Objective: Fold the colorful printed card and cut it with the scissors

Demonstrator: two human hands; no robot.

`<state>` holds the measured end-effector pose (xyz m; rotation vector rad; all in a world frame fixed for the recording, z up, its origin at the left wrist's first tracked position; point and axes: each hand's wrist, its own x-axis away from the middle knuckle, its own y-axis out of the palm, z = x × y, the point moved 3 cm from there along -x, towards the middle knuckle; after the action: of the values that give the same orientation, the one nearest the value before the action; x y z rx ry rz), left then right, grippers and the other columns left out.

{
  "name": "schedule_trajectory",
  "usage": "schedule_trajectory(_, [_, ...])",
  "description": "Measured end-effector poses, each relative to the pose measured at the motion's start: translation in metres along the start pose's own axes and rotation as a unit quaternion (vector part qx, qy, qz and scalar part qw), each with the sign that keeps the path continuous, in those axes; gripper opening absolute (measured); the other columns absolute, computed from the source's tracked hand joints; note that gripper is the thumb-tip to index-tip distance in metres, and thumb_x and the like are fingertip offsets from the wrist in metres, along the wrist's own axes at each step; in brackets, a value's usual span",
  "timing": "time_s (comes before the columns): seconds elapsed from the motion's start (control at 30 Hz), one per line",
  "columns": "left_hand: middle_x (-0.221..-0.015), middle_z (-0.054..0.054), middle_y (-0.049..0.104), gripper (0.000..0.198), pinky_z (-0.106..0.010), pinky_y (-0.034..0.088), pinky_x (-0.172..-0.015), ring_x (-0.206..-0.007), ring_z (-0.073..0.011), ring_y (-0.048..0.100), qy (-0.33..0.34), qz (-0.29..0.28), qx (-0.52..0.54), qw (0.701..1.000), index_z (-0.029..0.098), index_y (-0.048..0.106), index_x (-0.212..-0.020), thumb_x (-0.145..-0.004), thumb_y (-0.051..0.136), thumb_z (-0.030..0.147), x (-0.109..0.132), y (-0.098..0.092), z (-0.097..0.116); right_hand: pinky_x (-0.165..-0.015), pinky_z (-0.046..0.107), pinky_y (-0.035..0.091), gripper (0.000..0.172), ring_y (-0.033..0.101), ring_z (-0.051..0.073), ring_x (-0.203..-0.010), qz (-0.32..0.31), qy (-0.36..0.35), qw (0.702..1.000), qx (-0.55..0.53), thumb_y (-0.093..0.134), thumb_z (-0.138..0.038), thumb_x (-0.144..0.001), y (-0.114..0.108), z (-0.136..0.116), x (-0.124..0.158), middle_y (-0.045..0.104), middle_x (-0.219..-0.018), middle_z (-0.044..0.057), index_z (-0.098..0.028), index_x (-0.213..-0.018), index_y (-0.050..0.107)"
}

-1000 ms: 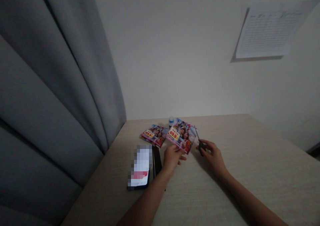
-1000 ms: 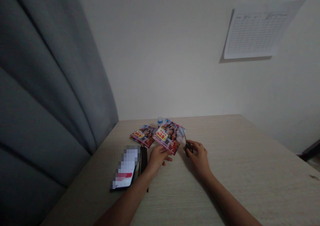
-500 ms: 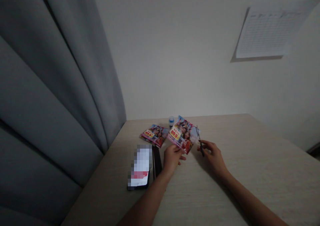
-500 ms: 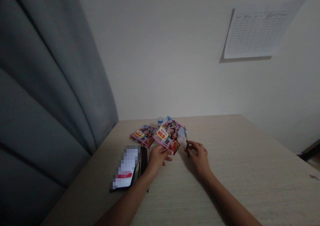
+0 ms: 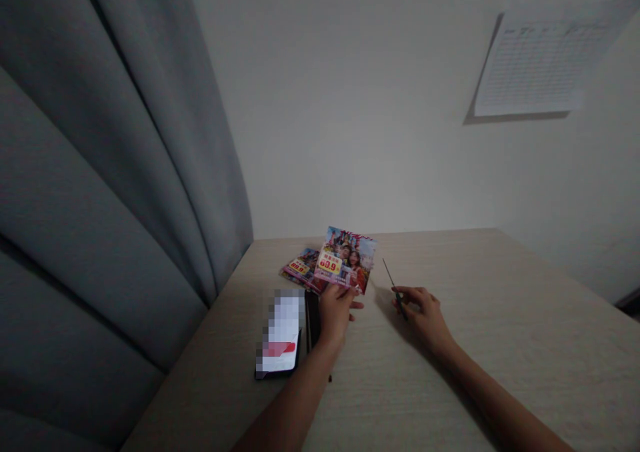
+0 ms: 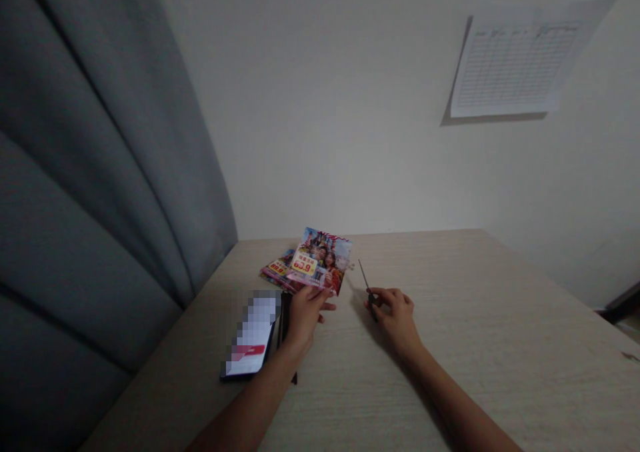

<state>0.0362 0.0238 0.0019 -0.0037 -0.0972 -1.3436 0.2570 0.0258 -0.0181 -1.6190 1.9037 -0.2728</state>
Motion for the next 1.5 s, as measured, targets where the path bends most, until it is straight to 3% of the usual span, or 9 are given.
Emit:
schedule_trajectory(0.2, [-0.097, -0.012, 0.077, 0.027, -0.016, 0.032, -0.034, -0.058, -0.0173, 0.073, -0.005, 0.048, 0.008, 0.999, 0.015, 0.065, -0.087, -0.076, 0.070, 0.038, -0.007, -0.011, 0.003, -0.105, 0.052, 0.034, 0.031, 0.063, 0.026, -0.096, -0.052, -0.019, 0.998, -0.001, 0.063, -0.044, -0.080, 0.003, -0.006, 0.005, 0.069, -0.092, 0.006, -0.028, -0.103, 0.075])
schedule_trajectory(0.63, [-0.097, -0.012, 0.077, 0.030, -0.016, 0.032, -0.035, -0.058, -0.0171, 0.073, -0.005, 0.049, -0.002, 0.999, 0.016, 0.065, -0.087, -0.073, 0.073, 0.041, -0.010, -0.015, 0.003, -0.107, 0.054, 0.030, 0.025, 0.060, 0.028, -0.102, -0.147, -0.033, 0.989, -0.010, 0.070, -0.042, -0.075, 0.001, -0.029, 0.012, 0.068, -0.088, 0.003, -0.029, -0.094, 0.077])
schedule_trajectory(0.93, [-0.096, -0.012, 0.077, 0.022, -0.015, 0.034, -0.035, -0.062, -0.0186, 0.074, 0.018, 0.042, -0.004, 0.999, 0.015, 0.065, -0.088, -0.075, 0.067, 0.033, -0.007, -0.013, 0.009, -0.100, 0.049, 0.041, 0.031, 0.055, 0.030, -0.107, -0.157, -0.033, 0.986, -0.039, 0.066, -0.050, -0.078, 0.007, -0.023, 0.018, 0.066, -0.092, 0.005, -0.026, -0.095, 0.076])
schedule_trajectory(1.1, [-0.095, -0.012, 0.077, 0.020, -0.015, 0.034, -0.034, -0.061, -0.0184, 0.074, 0.023, 0.039, -0.005, 0.999, 0.015, 0.066, -0.089, -0.076, 0.066, 0.031, -0.004, -0.011, 0.015, -0.099, 0.048, 0.041, 0.029, 0.058, 0.026, -0.095, -0.181, -0.066, 0.981, -0.036, 0.066, -0.049, -0.080, 0.007, -0.029, 0.018, 0.064, -0.084, 0.003, -0.025, -0.095, 0.075])
schedule_trajectory(1.5, [-0.091, -0.012, 0.077, 0.028, -0.015, 0.032, -0.033, -0.057, -0.0184, 0.073, 0.023, 0.032, 0.019, 0.999, 0.015, 0.065, -0.085, -0.072, 0.075, 0.038, -0.006, -0.010, 0.009, -0.092, 0.044, 0.044, 0.036, 0.060, 0.024, -0.091, -0.183, -0.071, 0.978, -0.077, 0.068, -0.055, -0.080, 0.015, -0.019, 0.017, 0.066, -0.087, 0.005, -0.023, -0.096, 0.075])
